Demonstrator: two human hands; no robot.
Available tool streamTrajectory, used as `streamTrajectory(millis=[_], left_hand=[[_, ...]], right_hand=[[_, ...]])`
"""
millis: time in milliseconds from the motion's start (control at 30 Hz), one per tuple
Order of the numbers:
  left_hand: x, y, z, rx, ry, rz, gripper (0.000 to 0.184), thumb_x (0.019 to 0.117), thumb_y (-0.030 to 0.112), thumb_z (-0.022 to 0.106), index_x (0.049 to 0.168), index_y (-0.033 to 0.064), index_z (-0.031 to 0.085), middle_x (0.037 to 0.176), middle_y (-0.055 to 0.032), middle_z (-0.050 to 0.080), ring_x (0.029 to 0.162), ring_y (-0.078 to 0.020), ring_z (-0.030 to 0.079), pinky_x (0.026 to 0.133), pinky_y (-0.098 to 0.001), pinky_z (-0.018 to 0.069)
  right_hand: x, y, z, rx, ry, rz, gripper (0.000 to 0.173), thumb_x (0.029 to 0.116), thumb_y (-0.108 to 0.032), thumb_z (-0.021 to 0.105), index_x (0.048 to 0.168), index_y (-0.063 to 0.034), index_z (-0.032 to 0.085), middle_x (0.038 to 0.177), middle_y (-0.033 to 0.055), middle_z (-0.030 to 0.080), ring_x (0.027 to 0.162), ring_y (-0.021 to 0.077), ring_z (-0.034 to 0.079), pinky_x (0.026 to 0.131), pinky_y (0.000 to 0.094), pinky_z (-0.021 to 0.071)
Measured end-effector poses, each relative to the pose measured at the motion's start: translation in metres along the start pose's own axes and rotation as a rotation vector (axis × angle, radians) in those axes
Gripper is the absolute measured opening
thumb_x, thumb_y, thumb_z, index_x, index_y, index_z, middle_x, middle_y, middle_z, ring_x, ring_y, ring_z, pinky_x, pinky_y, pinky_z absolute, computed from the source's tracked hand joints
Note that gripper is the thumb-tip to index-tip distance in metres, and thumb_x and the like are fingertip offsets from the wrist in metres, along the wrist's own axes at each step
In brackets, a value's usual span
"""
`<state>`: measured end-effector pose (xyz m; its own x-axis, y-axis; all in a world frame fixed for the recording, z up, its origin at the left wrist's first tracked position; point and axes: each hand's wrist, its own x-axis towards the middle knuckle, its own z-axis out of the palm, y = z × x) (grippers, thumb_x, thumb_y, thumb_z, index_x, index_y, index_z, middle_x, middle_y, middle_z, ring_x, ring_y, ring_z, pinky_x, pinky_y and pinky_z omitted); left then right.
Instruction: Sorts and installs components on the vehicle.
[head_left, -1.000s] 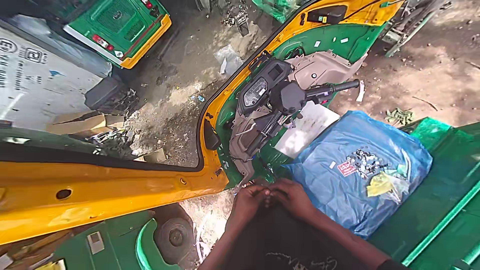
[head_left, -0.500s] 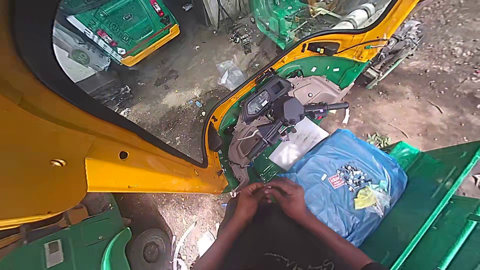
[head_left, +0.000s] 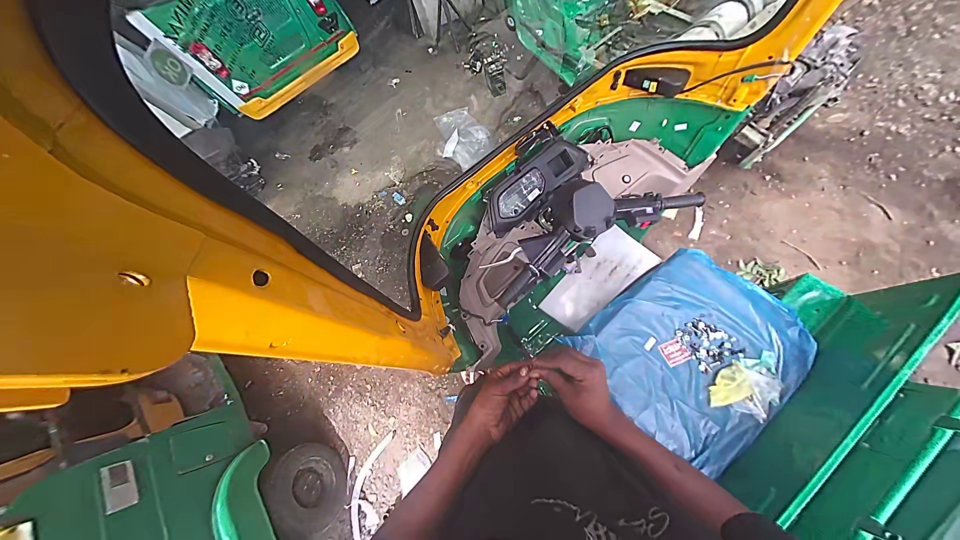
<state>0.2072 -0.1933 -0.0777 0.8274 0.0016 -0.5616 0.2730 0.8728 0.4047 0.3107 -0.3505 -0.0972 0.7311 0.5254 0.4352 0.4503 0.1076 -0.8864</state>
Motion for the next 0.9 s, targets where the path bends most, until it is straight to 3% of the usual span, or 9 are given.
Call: streamTrajectory(millis=[167,300,500,567,700,733,800,867,900], left_hand=[[-0.002,0.002,-0.005,-0.033,-0.004,0.048,0.009,0.0965,0.009,0.068,0.102,0.0058,0.075,0.092,-0.0121,0.075,0.076,-0.0166,0.073,0.073,-0.0306,0.0627],[-0.012,0.007,-0.002,0.073,0.163,0.054,0.01,0.101,0.013,0.063,0.106,0.0076,0.07,0.097,-0.0158,0.075,0.079,-0.0235,0.074,0.071,-0.037,0.0629],[-0.036,0.037,0.001,0.418,0.15,0.159,0.04,0.1075,0.017,0.049,0.146,0.006,0.054,0.138,-0.0222,0.062,0.108,-0.0366,0.071,0.088,-0.0501,0.0614],[-0.049,0.051,-0.019,0.685,0.123,0.121,0.047,0.105,0.02,0.055,0.15,0.006,0.05,0.136,-0.0203,0.065,0.111,-0.0367,0.07,0.091,-0.0503,0.0611],[-0.091,0.1,-0.097,1.015,-0.02,-0.125,0.044,0.1009,0.028,0.063,0.139,0.0062,0.063,0.129,-0.0121,0.07,0.114,-0.0251,0.069,0.099,-0.0435,0.0563],[-0.101,0.117,-0.114,1.015,0.066,-0.19,0.04,0.1016,0.026,0.061,0.136,0.0055,0.065,0.127,-0.0117,0.071,0.111,-0.0243,0.07,0.098,-0.0427,0.0568],[-0.106,0.143,-0.139,0.932,0.505,-0.139,0.032,0.1068,0.021,0.052,0.125,-0.0002,0.067,0.114,-0.017,0.075,0.097,-0.0281,0.075,0.085,-0.044,0.061],[-0.08,0.167,-0.161,0.826,0.919,0.21,0.03,0.1066,0.013,0.053,0.131,-0.0044,0.057,0.116,-0.0227,0.07,0.094,-0.0293,0.072,0.081,-0.0452,0.0602],[-0.057,0.186,-0.176,0.817,0.946,0.418,0.036,0.1077,0.012,0.049,0.14,-0.0057,0.049,0.125,-0.0247,0.064,0.101,-0.0281,0.067,0.086,-0.0443,0.058]], right_hand=[[0.003,-0.005,0.002,-0.003,-0.133,0.041,0.016,0.0967,-0.016,0.072,0.109,-0.0092,0.08,0.114,0.0043,0.076,0.109,0.0119,0.07,0.098,0.0304,0.0588],[0.013,-0.005,0.004,0.01,-0.238,0.071,0.017,0.0958,-0.015,0.072,0.11,-0.0102,0.079,0.114,0.0037,0.075,0.109,0.0097,0.07,0.097,0.0282,0.0584],[0.047,0.01,0.029,0.097,-0.127,0.075,0.016,0.0967,-0.012,0.07,0.109,-0.0043,0.076,0.107,0.0047,0.076,0.096,0.0102,0.073,0.088,0.0293,0.063],[0.081,0.024,0.038,0.118,-0.044,0.122,0.018,0.0973,-0.011,0.068,0.112,-0.0019,0.074,0.106,0.0059,0.075,0.093,0.0117,0.074,0.085,0.0315,0.0646],[0.174,0.084,0.07,-0.012,0.076,0.133,0.019,0.095,-0.012,0.069,0.112,-0.0074,0.077,0.104,0.005,0.076,0.091,0.0125,0.073,0.086,0.0363,0.0619],[0.197,0.098,0.083,-0.047,0.074,0.138,0.019,0.0954,-0.012,0.069,0.113,-0.0076,0.076,0.105,0.0062,0.076,0.09,0.0139,0.073,0.086,0.0378,0.0622],[0.232,0.122,0.105,-0.145,0.052,0.165,0.021,0.0974,-0.013,0.068,0.116,-0.0059,0.075,0.108,0.0106,0.075,0.094,0.0198,0.073,0.09,0.0418,0.0609],[0.26,0.142,0.128,-0.24,0.028,0.178,0.022,0.0987,-0.015,0.067,0.116,-0.0038,0.075,0.11,0.0145,0.074,0.1,0.0259,0.072,0.094,0.046,0.058],[0.275,0.15,0.139,-0.268,0.012,0.198,0.022,0.0993,-0.016,0.066,0.116,-0.0042,0.075,0.112,0.0144,0.074,0.103,0.0267,0.072,0.097,0.0464,0.0571]])
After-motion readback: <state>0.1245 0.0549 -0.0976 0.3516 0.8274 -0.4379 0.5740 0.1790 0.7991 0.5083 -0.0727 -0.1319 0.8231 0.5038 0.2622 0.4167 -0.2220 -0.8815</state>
